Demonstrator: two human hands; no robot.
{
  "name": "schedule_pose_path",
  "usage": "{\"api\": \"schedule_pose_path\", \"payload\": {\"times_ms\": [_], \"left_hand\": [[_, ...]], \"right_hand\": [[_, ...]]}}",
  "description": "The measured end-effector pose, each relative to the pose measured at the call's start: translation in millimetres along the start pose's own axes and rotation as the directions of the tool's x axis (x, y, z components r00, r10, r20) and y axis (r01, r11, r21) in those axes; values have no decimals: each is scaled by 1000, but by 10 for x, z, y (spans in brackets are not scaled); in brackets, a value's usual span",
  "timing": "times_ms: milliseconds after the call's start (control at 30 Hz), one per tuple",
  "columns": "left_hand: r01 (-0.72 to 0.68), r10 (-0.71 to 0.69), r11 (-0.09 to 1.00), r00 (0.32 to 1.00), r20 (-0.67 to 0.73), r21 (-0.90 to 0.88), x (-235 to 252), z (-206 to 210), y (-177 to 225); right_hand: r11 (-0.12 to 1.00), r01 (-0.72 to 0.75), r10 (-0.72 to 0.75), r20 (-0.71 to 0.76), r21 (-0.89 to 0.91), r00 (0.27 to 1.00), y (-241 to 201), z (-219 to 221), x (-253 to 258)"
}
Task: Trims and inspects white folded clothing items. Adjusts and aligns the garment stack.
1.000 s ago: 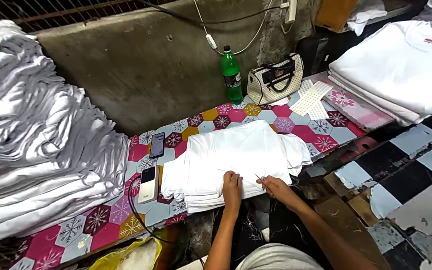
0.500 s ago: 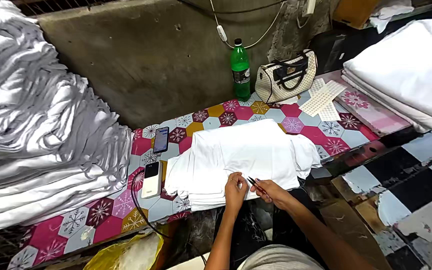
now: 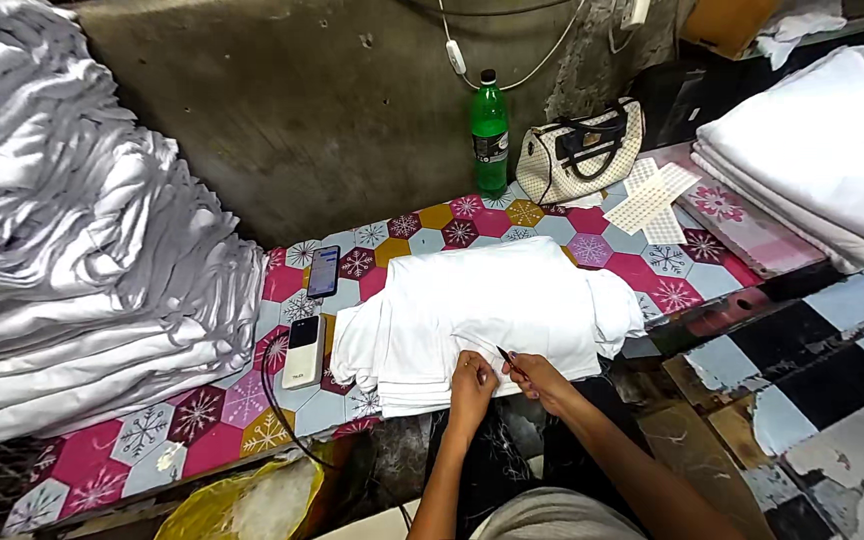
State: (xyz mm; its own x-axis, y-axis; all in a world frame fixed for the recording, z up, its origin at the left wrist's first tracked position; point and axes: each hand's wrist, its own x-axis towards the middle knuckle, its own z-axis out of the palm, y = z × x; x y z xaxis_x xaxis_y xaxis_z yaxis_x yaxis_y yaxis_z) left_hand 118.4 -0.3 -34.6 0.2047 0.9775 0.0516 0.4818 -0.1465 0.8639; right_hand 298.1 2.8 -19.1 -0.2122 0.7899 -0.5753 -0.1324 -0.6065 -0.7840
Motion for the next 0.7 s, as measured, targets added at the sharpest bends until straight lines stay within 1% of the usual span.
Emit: {"api": "schedule_pose_path", "payload": {"times_ms": [33,67,100,133,167,200,233,267,300,333,367,400,500,600,633,667,700], "left_hand": [[19,-27,999,981,191,42,-65,-149,59],[32,-59,997,910,410,74,-123,-314,131],[43,-88,995,803,589,90,-165,-447,185],[70,-120,992,712,692,101,-182,-539,228],[105,-157,988,685,712,116,-173,-606,272],[146,-206,979,721,662,145,-130,-651,326],[199,-261,965,791,554,171,-55,-665,370],[255,-309,950,857,412,182,43,-647,389],[308,-347,935,897,273,176,151,-612,386],[342,-366,927,915,168,157,253,-571,372],[350,-361,929,928,94,120,343,-528,357],[342,-345,938,938,42,60,410,-476,347],[307,-317,939,948,-41,-158,479,-233,320],[204,-273,928,942,-196,-312,449,-24,220],[177,-265,918,940,-215,-356,404,-27,204],[182,-269,909,943,-195,-376,332,-63,197],[220,-283,905,950,-131,-365,242,-127,200]], "right_hand": [[999,37,-37,-2,-19,999,-28,-5,-34],[993,94,-95,-12,-71,995,-67,4,-73],[971,174,-182,-32,-166,983,-106,27,-102],[913,264,-292,-46,-311,955,-141,62,-107],[813,326,-394,-42,-482,918,-178,105,-98],[690,339,-460,-26,-639,887,-216,158,-74],[574,307,-480,-8,-760,877,-237,221,-26],[456,260,-494,1,-851,869,-222,274,53],[375,229,-520,0,-898,854,-169,305,150],[337,227,-565,-3,-914,825,-102,313,236],[333,243,-605,-8,-911,796,-64,307,296],[357,271,-622,-12,-894,783,-69,291,322],[490,319,-568,-19,-811,823,-146,203,315],[588,314,-512,-42,-746,858,-238,135,257],[612,306,-491,-46,-730,870,-269,107,221],[639,297,-467,-51,-709,883,-283,71,184],[675,288,-440,-58,-679,896,-291,32,149]]}}
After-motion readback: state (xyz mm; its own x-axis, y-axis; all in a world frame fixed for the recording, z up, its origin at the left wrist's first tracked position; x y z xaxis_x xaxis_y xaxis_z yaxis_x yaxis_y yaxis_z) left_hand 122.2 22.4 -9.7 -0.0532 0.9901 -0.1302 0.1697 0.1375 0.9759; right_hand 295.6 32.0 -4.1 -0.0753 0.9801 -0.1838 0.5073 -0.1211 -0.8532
